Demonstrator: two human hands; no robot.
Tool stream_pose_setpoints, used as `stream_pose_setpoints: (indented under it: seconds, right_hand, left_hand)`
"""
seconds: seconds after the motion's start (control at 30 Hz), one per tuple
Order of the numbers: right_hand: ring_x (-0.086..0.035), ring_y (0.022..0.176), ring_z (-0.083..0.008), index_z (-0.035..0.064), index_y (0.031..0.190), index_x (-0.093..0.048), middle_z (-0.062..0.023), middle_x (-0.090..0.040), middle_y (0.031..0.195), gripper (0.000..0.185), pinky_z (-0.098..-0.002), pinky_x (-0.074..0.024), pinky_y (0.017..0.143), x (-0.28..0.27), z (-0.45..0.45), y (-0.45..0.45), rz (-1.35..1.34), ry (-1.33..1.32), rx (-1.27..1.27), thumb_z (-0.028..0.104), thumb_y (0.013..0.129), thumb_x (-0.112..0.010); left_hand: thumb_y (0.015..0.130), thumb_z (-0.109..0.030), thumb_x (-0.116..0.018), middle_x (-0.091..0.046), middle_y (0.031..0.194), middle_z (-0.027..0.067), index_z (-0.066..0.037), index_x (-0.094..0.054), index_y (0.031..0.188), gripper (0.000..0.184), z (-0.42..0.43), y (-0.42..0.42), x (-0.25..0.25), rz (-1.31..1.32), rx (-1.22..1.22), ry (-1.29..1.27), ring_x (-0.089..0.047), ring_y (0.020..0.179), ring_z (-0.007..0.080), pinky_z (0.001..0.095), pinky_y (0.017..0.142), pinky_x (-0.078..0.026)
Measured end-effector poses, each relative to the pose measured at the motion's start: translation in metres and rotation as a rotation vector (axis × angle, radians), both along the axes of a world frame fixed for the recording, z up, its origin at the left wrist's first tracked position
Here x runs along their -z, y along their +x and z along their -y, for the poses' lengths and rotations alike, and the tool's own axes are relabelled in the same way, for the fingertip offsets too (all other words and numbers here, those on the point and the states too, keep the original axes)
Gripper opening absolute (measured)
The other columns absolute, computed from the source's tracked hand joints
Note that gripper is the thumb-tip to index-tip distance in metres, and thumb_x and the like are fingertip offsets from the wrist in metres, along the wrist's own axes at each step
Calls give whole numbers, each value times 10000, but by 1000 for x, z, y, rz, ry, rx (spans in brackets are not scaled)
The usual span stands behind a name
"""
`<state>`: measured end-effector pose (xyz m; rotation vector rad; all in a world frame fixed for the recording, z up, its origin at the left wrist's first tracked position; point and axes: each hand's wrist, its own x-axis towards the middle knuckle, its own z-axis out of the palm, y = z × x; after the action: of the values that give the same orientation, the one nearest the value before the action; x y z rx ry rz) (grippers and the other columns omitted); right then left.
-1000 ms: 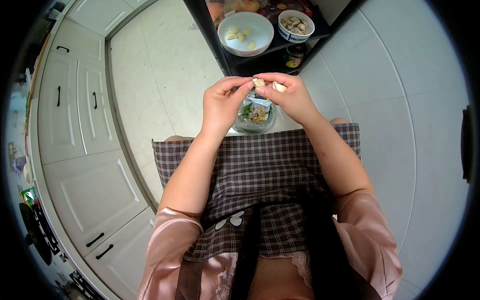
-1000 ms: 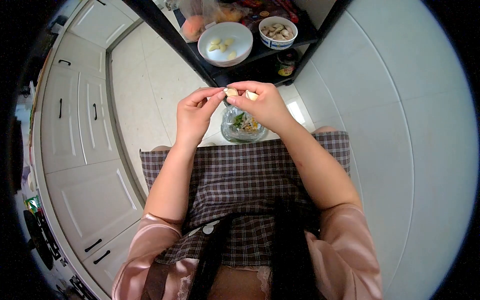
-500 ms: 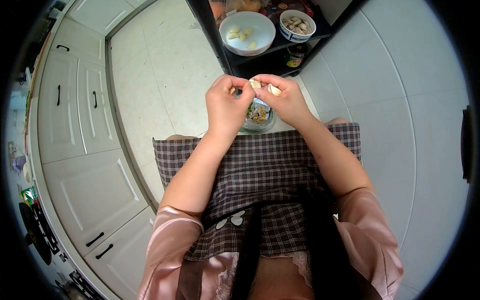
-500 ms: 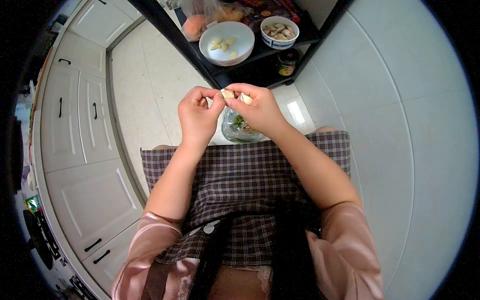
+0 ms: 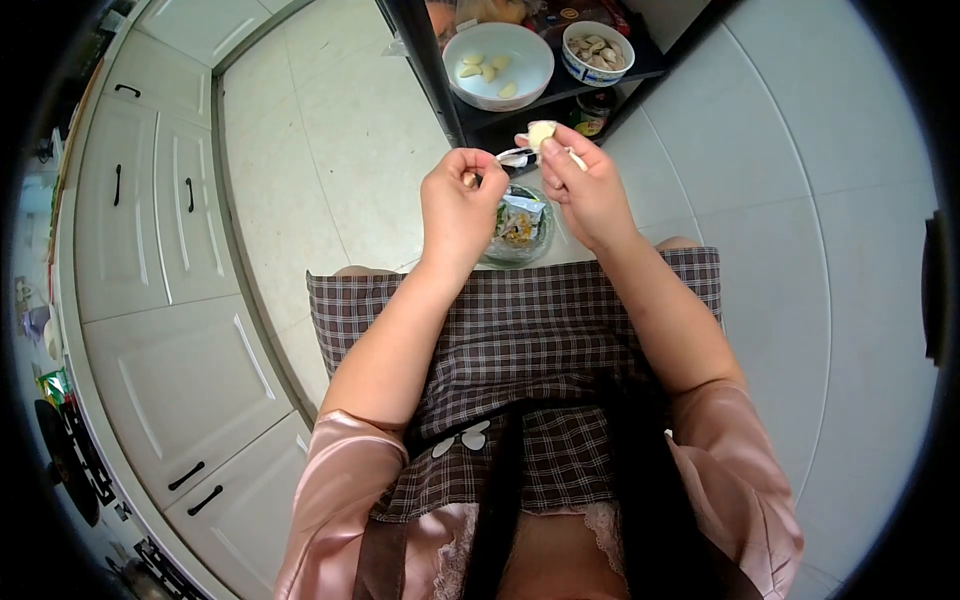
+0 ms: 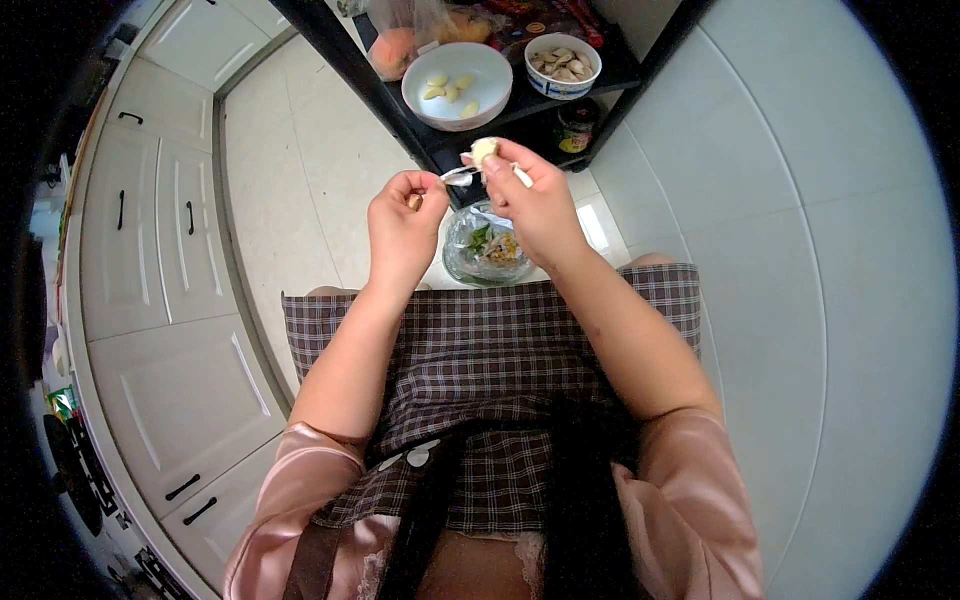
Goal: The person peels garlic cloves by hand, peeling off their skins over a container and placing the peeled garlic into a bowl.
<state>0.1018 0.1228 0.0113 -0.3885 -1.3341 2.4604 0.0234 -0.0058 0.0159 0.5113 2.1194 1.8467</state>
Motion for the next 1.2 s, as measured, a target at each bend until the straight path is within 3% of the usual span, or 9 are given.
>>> stream_pose_setpoints:
  seconds: [0.03, 0.13, 0.3, 0.43, 0.6, 0.73, 0.83, 1.17, 1.2]
  right_hand:
    - [-352, 584, -4, -32, 1167, -506, -89, -596, 1049, 287, -146, -282, 476, -4, 0, 0, -4, -26, 63, 126, 928, -503]
    - [-352, 580, -7, -32, 1164, -506, -117, -595, 1086, 280, -142, -280, 471, -2, -10, 0, -14, -57, 120, 116, 927, -497]
    - [-378, 545, 1, 1, 1134, -537, -83, -640, 973, 324, -148, -292, 475, 3, -4, 2, 197, 248, 69, 148, 857, -619]
    - [-426, 596, -4, 6, 1104, -554, -60, -636, 961, 298, -157, -335, 514, 6, -3, 3, 241, 310, 73, 131, 845, -631]
    - [-555, 833, -62, 12, 1061, -600, -24, -619, 945, 268, -200, -449, 734, 10, -4, 4, 178, 361, 48, 69, 805, -653]
    - [-566, 869, -78, 6, 1072, -602, -31, -617, 959, 283, -212, -458, 772, 6, -5, 6, 151, 427, 55, 58, 797, -648]
    - [-565, 868, -79, 4, 1084, -596, -35, -615, 966, 298, -212, -459, 771, 4, -4, 7, 154, 433, 50, 51, 794, -645]
    - [-573, 843, -82, 6, 1069, -606, -37, -622, 950, 290, -219, -472, 739, -5, -8, 8, 136, 507, -20, 57, 788, -653]
    - [-576, 832, -82, 5, 1061, -611, -35, -626, 937, 286, -219, -475, 731, -8, -10, 9, 146, 546, -51, 56, 784, -656]
  left_hand:
    - [771, -68, -611, -600, 693, 47, 51, -597, 814, 127, 0, 0, 1, -38, -9, -4, -511, 623, 72, 216, 569, -422]
    - [805, -75, -606, -594, 728, 18, 39, -598, 828, 116, 5, -7, 0, -68, 60, -153, -499, 642, 58, 200, 575, -407]
    - [780, -79, -617, -631, 718, 78, 45, -618, 798, 125, 3, -8, 20, -176, 194, -339, -561, 659, 116, 251, 620, -451]
    - [770, -89, -618, -645, 726, 112, 41, -637, 803, 136, -1, -6, 21, -172, 220, -429, -590, 660, 162, 281, 642, -466]
    - [796, -103, -631, -638, 719, 60, 22, -660, 868, 148, -3, -7, 26, -190, 215, -291, -509, 589, 90, 237, 566, -419]
    - [809, -105, -652, -609, 697, -4, -15, -681, 946, 167, -4, -1, 3, -186, 131, -93, -367, 536, 19, 185, 490, -324]
    - [798, -86, -659, -601, 693, -12, -29, -683, 977, 189, -2, -4, 6, -206, 165, -44, -337, 522, 16, 183, 477, -307]
    - [821, -95, -643, -668, 847, 19, 2, -668, 1001, 205, 5, -6, -7, -113, 256, -74, -461, 611, 11, 164, 559, -399]
    - [818, -93, -634, -675, 852, 57, 3, -666, 993, 202, 6, -7, -12, -66, 289, -104, -536, 685, 58, 200, 626, -442]
